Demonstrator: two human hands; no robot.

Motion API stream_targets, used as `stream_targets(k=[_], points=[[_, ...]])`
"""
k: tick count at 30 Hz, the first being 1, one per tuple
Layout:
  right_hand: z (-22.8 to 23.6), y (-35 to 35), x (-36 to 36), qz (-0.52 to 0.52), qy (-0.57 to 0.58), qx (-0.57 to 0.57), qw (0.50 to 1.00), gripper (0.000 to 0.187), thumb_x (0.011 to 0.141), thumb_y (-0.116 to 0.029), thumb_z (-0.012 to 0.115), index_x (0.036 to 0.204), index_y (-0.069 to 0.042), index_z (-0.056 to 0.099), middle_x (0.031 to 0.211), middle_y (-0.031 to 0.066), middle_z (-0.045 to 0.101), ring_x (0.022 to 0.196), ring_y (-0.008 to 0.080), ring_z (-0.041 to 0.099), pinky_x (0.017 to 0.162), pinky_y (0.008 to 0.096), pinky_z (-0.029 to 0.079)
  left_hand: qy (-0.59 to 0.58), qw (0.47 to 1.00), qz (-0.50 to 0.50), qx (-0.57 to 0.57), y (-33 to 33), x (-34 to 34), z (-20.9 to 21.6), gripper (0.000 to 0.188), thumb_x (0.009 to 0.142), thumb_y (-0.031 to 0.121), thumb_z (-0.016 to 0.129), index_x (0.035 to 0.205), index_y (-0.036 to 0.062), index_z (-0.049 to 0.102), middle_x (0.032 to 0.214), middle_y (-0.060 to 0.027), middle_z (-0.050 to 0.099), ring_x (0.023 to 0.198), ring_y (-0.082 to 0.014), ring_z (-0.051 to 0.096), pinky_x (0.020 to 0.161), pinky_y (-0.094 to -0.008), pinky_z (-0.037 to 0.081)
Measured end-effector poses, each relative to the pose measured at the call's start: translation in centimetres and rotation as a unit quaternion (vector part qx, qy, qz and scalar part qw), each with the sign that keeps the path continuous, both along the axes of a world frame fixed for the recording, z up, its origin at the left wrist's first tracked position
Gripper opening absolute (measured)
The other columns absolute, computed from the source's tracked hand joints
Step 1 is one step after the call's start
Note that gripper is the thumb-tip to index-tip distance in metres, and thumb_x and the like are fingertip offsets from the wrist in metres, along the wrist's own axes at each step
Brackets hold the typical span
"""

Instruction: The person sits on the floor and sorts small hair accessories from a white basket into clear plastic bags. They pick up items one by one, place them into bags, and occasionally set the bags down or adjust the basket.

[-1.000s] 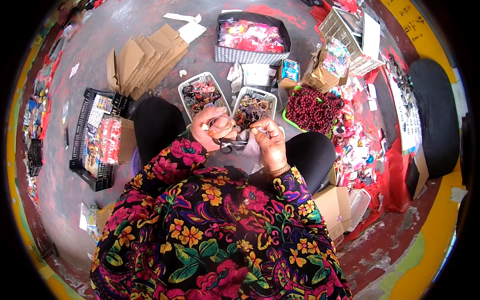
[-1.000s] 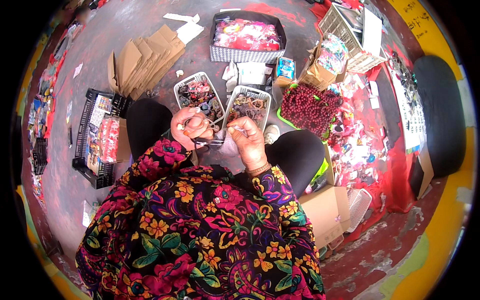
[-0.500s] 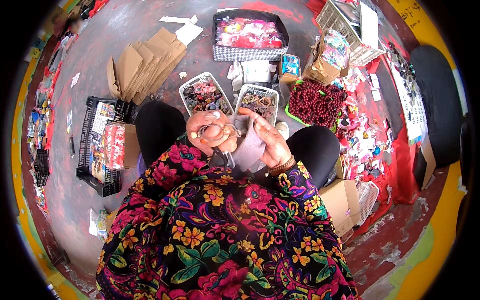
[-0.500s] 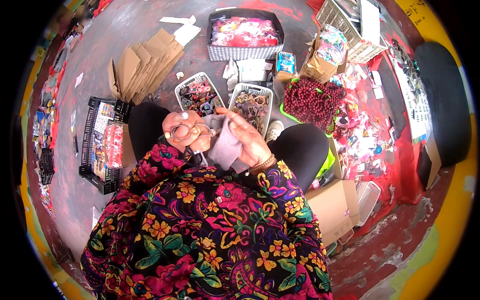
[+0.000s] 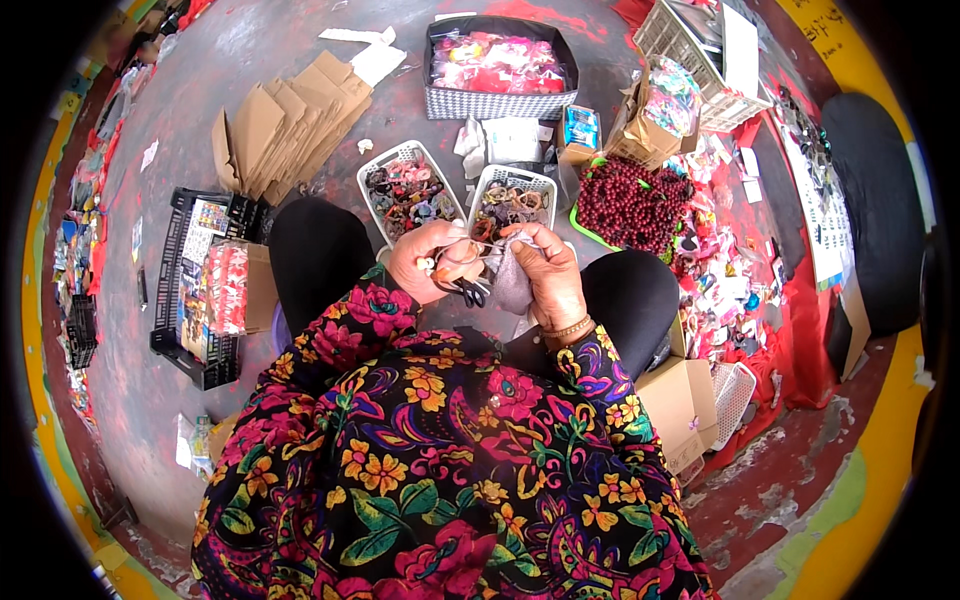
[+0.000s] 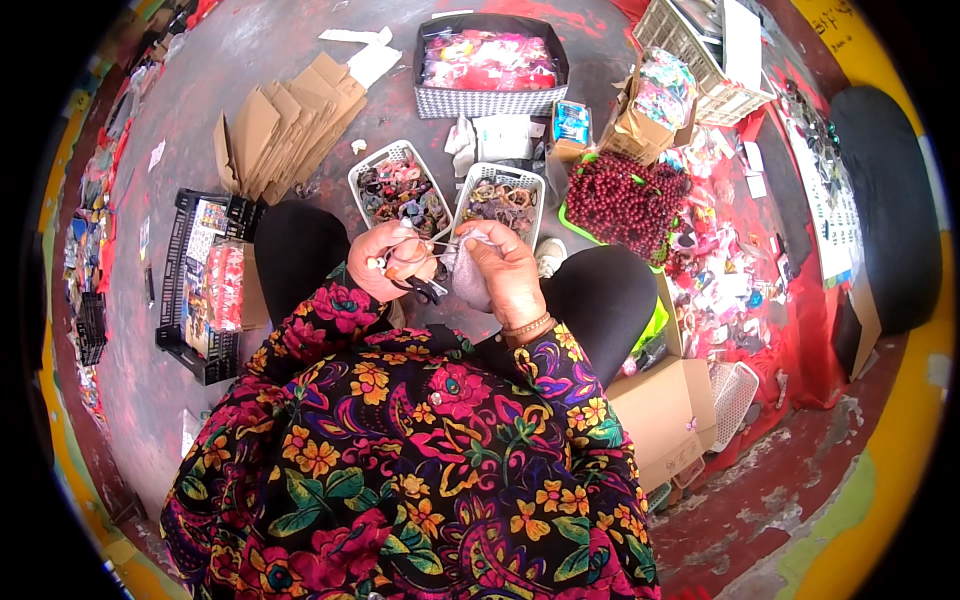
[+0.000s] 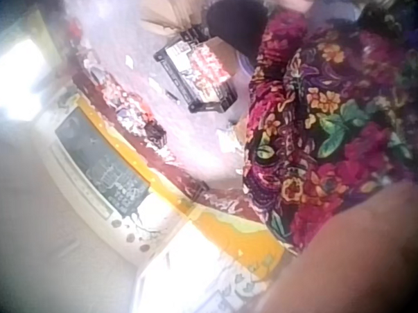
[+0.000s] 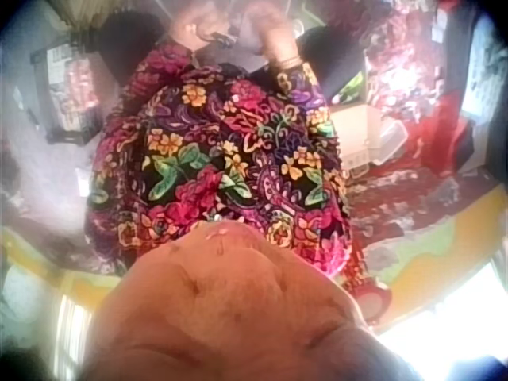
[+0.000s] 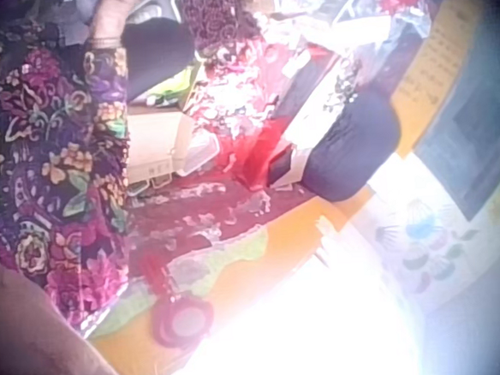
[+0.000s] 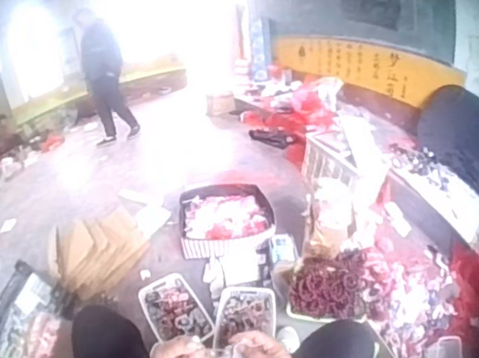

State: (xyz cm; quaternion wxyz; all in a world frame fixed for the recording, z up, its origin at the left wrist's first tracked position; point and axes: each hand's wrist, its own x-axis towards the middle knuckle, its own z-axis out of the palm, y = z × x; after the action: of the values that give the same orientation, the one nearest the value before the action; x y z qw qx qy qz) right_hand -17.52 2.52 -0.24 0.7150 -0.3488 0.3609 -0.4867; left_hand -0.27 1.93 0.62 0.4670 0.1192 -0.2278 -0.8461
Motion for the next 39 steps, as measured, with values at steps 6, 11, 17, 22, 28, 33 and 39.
stream_targets(k=[6,11,17,22,28,33,39], points=[[-0.4,-0.1,-0.1,-0.028,-0.026,0.022,0.999,0.012,0.087,-0.007,0.052,0.093,-0.002,0.061,0.084,-0.0003,0.059,0.074,0.0064,0.052,0.068,0.0201,0.043,-0.047,0.998,-0.036,-0.005,0.4,-0.1,0.4,0.039,0.085,0.022,0.041,0.048,0.0102,0.034,0.042,0.0014,0.031,0.039,-0.0126,0.027,0.048,-0.0291,0.024],[-0.1,-0.2,-0.6,0.042,-0.108,0.046,0.992,0.020,0.087,-0.008,0.052,0.106,-0.001,0.055,0.094,0.0021,0.057,0.082,0.0091,0.053,0.076,0.0227,0.043,-0.034,0.999,-0.022,0.030,0.3,0.2,1.0,0.039,0.084,0.021,0.040,0.048,0.0108,0.033,0.042,0.0018,0.031,0.039,-0.0112,0.028,0.048,-0.0284,0.024],[0.5,-0.4,-0.7,0.100,-0.063,-0.001,0.993,0.036,0.078,0.006,0.057,0.113,-0.001,0.051,0.100,0.0015,0.055,0.091,0.0106,0.052,0.081,0.0243,0.043,0.027,0.997,0.024,0.068,-0.2,0.9,1.1,0.036,0.081,0.025,0.045,0.049,0.0124,0.035,0.044,0.0012,0.033,0.042,-0.0136,0.030,0.053,-0.0287,0.026],[-0.3,-0.3,-0.9,0.070,-0.097,0.038,0.992,0.018,0.081,0.000,0.057,0.099,-0.001,0.056,0.087,-0.0003,0.056,0.081,0.0084,0.053,0.075,0.0217,0.043,0.044,0.998,-0.012,0.036,-0.2,1.0,0.9,0.034,0.081,0.025,0.046,0.052,0.0107,0.038,0.046,-0.0001,0.035,0.045,-0.0140,0.031,0.055,-0.0288,0.027],[-0.7,-0.2,-0.6,0.025,-0.085,0.044,0.995,0.009,0.088,-0.012,0.053,0.090,-0.004,0.056,0.082,-0.0012,0.057,0.071,0.0065,0.052,0.065,0.0205,0.042,-0.006,0.998,-0.016,0.052,0.2,0.0,1.1,0.041,0.084,0.027,0.038,0.046,0.0138,0.028,0.038,0.0020,0.029,0.037,-0.0135,0.025,0.046,-0.0293,0.022],[-1.5,-0.8,-0.9,-0.015,-0.049,0.055,0.997,0.016,0.092,-0.017,0.046,0.093,-0.004,0.055,0.083,0.0012,0.058,0.072,0.0090,0.055,0.066,0.0228,0.045,-0.019,0.999,-0.042,0.016,0.2,0.1,1.4,0.041,0.083,0.026,0.040,0.045,0.0142,0.027,0.039,0.0034,0.026,0.036,-0.0144,0.022,0.044,-0.0296,0.019],[-0.2,-1.5,-1.4,-0.078,-0.052,-0.018,0.995,0.022,0.092,-0.016,0.046,0.108,-0.002,0.051,0.097,0.0052,0.058,0.086,0.0136,0.056,0.078,0.0274,0.046,0.034,0.998,-0.003,0.050,-0.8,1.0,0.3,0.043,0.086,0.026,0.042,0.046,0.0158,0.029,0.038,0.0032,0.028,0.036,-0.0126,0.021,0.044,-0.0287,0.020]])
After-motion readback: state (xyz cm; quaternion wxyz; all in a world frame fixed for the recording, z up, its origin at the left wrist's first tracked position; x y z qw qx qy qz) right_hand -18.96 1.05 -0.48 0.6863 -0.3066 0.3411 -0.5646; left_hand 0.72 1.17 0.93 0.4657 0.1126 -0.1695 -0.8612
